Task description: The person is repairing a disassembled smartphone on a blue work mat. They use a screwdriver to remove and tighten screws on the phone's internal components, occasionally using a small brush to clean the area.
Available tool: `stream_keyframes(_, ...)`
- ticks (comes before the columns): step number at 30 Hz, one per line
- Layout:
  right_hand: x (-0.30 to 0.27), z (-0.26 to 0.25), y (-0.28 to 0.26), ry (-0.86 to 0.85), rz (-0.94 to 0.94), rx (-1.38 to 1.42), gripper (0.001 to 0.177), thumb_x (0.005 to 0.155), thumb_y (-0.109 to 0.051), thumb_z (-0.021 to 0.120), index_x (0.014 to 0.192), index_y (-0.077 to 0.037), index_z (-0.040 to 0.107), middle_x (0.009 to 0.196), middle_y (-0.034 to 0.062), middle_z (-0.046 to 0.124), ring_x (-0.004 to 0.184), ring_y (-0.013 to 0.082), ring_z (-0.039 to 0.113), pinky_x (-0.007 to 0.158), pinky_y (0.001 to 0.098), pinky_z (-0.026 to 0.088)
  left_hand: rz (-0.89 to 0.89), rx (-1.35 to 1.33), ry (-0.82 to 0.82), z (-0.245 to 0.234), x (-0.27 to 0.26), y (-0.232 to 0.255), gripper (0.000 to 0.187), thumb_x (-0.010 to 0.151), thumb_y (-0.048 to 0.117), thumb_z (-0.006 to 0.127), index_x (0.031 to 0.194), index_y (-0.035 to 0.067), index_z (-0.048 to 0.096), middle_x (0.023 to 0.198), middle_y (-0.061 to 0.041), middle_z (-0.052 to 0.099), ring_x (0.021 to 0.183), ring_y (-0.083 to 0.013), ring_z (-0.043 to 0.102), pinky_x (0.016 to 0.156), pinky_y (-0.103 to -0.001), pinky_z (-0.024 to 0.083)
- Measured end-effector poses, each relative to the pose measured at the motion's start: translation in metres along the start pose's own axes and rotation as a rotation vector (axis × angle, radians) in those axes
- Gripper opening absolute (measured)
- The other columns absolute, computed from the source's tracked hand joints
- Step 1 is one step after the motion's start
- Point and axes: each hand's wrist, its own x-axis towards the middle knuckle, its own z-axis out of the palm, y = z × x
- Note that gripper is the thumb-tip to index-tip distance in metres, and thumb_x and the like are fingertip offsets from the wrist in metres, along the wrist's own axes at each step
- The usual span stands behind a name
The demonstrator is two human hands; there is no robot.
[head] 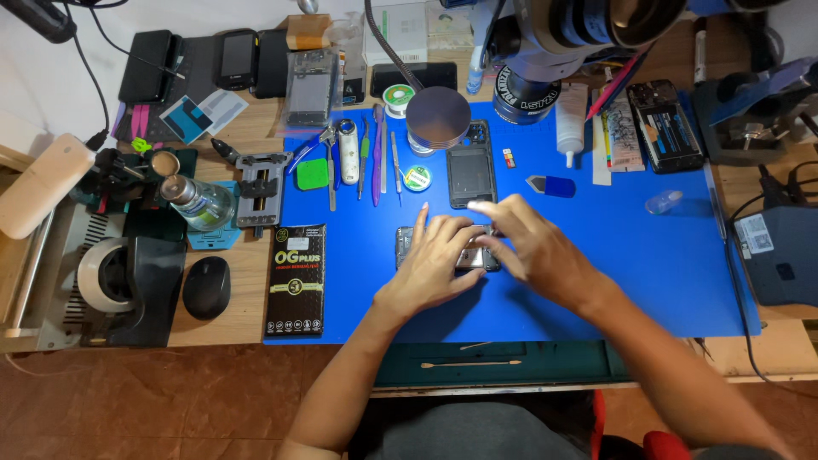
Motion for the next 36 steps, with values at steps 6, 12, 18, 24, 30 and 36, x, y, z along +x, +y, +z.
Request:
stream_keyframes(6,-0.022,0.039,0.016,0.4,0.044,0.231,0.049,0.099,-0.002,0.07,0.146,-0.005,0.059,0.111,0.012,0.069,0.106,0.0313,0.075,0.092,0.0423,0.062,0.023,0.03,0.118,0.017,0.004,-0.01,0.048,0.088,0.03,0.08,0.131,0.015,0.066,0.126,-0.007,0.065,0.124,-0.0285,0.057,0.124,-0.068,0.021)
stream_keyframes(12,-0.026,0.052,0.016,0.544,0.073,0.292,0.035,0.093,-0.006,0.081,0.127,-0.011,0.073,0.102,0.0054,0.076,0.093,0.0219,0.077,0.087,0.0355,0.062,0.051,0.013,0.197,0.021,0.007,-0.006,0.035,0.09,0.019,0.076,0.123,0.015,0.069,0.12,-0.005,0.068,0.119,-0.0262,0.062,0.125,-0.064,0.024)
stream_keyframes(18,-0.03,0.057,0.02,0.586,0.019,0.241,0.035,0.092,-0.003,0.08,0.124,-0.016,0.076,0.101,0.0045,0.07,0.093,0.0252,0.074,0.087,0.0423,0.059,0.057,0.033,0.248,0.028,0.006,-0.02,0.037,0.082,0.007,0.078,0.118,0.015,0.073,0.114,-0.003,0.075,0.112,-0.0229,0.069,0.127,-0.065,0.022)
stream_keyframes(24,-0.014,0.034,-0.013,0.518,-0.008,0.311,0.033,0.101,-0.012,0.07,0.134,-0.017,0.07,0.131,0.0124,0.068,0.107,0.0324,0.071,0.092,0.0492,0.059,0.059,0.042,0.294,0.033,0.005,-0.02,0.036,0.079,0.007,0.08,0.114,0.016,0.073,0.109,-0.003,0.076,0.109,-0.0229,0.07,0.126,-0.066,0.024)
stream_keyframes(30,-0.012,0.034,-0.024,0.541,-0.026,0.331,0.031,0.103,0.006,0.061,0.131,-0.005,0.07,0.12,0.0164,0.073,0.121,0.0375,0.068,0.116,0.059,0.045,0.051,0.052,0.294,0.038,0.002,-0.022,0.038,0.078,0.006,0.08,0.113,0.016,0.074,0.109,-0.003,0.076,0.109,-0.0222,0.07,0.126,-0.066,0.022)
stream_keyframes(36,-0.019,0.05,-0.01,0.595,0.065,0.303,0.028,0.099,0.002,0.069,0.124,-0.009,0.076,0.104,0.01,0.078,0.096,0.0306,0.076,0.096,0.0486,0.06,0.036,0.047,0.28,0.032,0.003,-0.017,0.036,0.079,0.006,0.08,0.113,0.017,0.074,0.11,-0.003,0.077,0.11,-0.0221,0.07,0.126,-0.067,0.021)
